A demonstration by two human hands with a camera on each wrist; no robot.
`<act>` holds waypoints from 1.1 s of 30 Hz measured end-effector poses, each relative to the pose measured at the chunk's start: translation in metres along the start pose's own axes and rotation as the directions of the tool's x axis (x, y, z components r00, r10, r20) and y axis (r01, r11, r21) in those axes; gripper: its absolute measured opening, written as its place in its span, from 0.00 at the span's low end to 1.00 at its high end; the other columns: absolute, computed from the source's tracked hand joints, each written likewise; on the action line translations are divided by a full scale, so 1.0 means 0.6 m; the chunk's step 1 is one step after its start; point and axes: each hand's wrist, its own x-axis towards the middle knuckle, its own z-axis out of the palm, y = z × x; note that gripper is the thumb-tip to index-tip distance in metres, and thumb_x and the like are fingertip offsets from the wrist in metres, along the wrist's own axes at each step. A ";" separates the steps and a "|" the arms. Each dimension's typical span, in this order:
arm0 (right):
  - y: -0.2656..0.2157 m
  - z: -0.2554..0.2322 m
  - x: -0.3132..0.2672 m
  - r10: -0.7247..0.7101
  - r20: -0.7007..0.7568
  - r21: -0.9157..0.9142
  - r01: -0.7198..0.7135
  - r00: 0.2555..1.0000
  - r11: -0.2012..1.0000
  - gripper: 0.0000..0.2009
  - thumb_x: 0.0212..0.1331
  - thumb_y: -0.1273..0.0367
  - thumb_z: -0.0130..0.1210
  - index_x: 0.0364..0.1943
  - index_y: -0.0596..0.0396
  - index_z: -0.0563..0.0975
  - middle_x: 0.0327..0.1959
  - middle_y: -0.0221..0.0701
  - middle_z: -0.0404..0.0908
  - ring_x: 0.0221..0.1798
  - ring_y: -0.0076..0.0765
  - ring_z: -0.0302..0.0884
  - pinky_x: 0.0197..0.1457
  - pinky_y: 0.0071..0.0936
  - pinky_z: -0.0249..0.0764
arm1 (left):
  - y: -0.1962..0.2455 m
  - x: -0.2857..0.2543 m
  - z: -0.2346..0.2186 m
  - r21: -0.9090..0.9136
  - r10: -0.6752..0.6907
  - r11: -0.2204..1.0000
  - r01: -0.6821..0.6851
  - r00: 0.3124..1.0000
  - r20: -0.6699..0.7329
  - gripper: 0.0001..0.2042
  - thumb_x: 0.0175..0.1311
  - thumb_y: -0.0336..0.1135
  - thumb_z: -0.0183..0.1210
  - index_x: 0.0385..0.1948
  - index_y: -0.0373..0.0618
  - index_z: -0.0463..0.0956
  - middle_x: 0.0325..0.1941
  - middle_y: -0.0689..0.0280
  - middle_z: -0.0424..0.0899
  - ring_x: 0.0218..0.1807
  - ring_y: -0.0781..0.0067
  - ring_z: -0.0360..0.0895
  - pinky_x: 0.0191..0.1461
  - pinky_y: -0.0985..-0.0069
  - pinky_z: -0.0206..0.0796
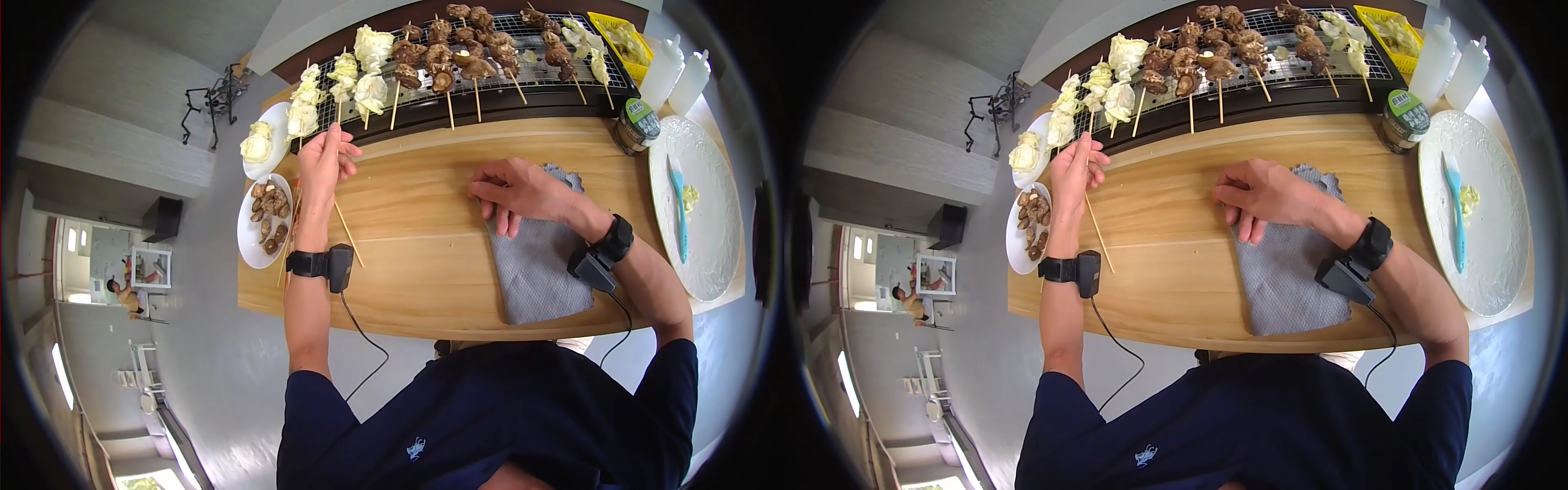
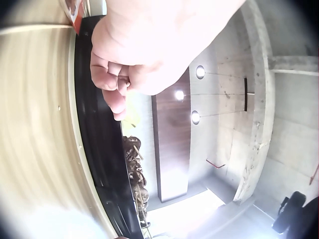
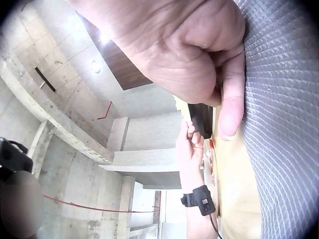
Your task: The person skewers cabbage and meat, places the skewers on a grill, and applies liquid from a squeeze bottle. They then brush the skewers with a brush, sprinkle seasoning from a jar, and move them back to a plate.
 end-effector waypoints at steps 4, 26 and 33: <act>-0.003 0.001 -0.001 0.001 -0.006 -0.016 -0.001 1.000 1.000 0.13 0.76 0.65 0.48 0.46 0.65 0.75 0.29 0.34 0.80 0.26 0.29 0.85 0.26 0.24 0.84 | -0.005 0.000 0.004 0.038 -0.019 0.999 0.020 1.000 -0.018 0.21 0.76 0.52 0.54 0.34 0.41 0.80 0.25 0.65 0.85 0.17 0.83 0.74 0.18 0.86 0.58; -0.001 0.001 -0.001 0.004 -0.011 -0.016 -0.005 1.000 1.000 0.13 0.76 0.65 0.48 0.46 0.65 0.76 0.30 0.34 0.81 0.26 0.30 0.84 0.26 0.24 0.84 | 0.027 -0.003 -0.092 0.661 0.054 0.738 0.135 0.965 -0.257 0.17 0.70 0.50 0.60 0.32 0.43 0.82 0.25 0.68 0.88 0.19 0.79 0.79 0.29 0.75 0.69; -0.003 0.001 -0.001 0.006 -0.004 -0.002 -0.006 1.000 1.000 0.13 0.76 0.65 0.48 0.46 0.65 0.76 0.30 0.34 0.80 0.26 0.30 0.84 0.26 0.25 0.85 | -0.006 0.022 -0.118 0.424 0.071 0.905 0.013 0.981 -0.180 0.13 0.70 0.43 0.63 0.35 0.40 0.81 0.26 0.68 0.86 0.14 0.84 0.71 0.19 0.82 0.59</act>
